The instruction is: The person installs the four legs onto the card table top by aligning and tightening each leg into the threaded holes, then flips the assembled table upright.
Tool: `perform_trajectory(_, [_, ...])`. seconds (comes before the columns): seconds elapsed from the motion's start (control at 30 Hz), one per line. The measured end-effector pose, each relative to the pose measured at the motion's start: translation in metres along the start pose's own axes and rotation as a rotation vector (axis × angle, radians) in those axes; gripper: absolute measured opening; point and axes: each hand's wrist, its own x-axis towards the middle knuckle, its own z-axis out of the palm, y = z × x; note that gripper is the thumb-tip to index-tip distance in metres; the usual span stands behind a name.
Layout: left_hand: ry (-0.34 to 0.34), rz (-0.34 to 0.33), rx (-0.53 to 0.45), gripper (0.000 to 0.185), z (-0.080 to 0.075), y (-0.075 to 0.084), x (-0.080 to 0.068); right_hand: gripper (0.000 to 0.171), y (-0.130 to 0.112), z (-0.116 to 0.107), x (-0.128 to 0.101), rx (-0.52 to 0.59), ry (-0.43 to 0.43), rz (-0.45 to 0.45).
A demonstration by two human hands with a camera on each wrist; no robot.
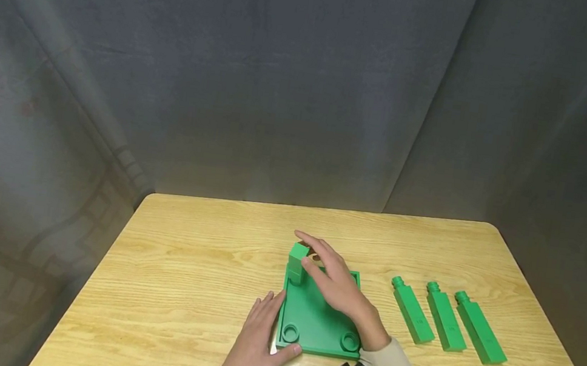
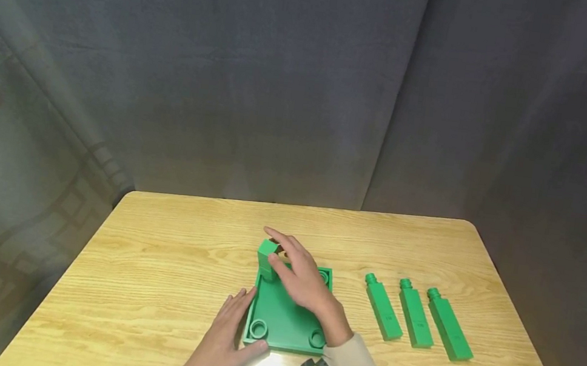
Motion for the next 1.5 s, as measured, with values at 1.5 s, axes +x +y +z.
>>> perform_trajectory(1.5, [0.004, 0.002, 0.007, 0.101, 0.0012, -0.0017, 0.0008, 0.045, -0.0036, 0.0001, -0.0016, 0.032, 0.002, -0.002])
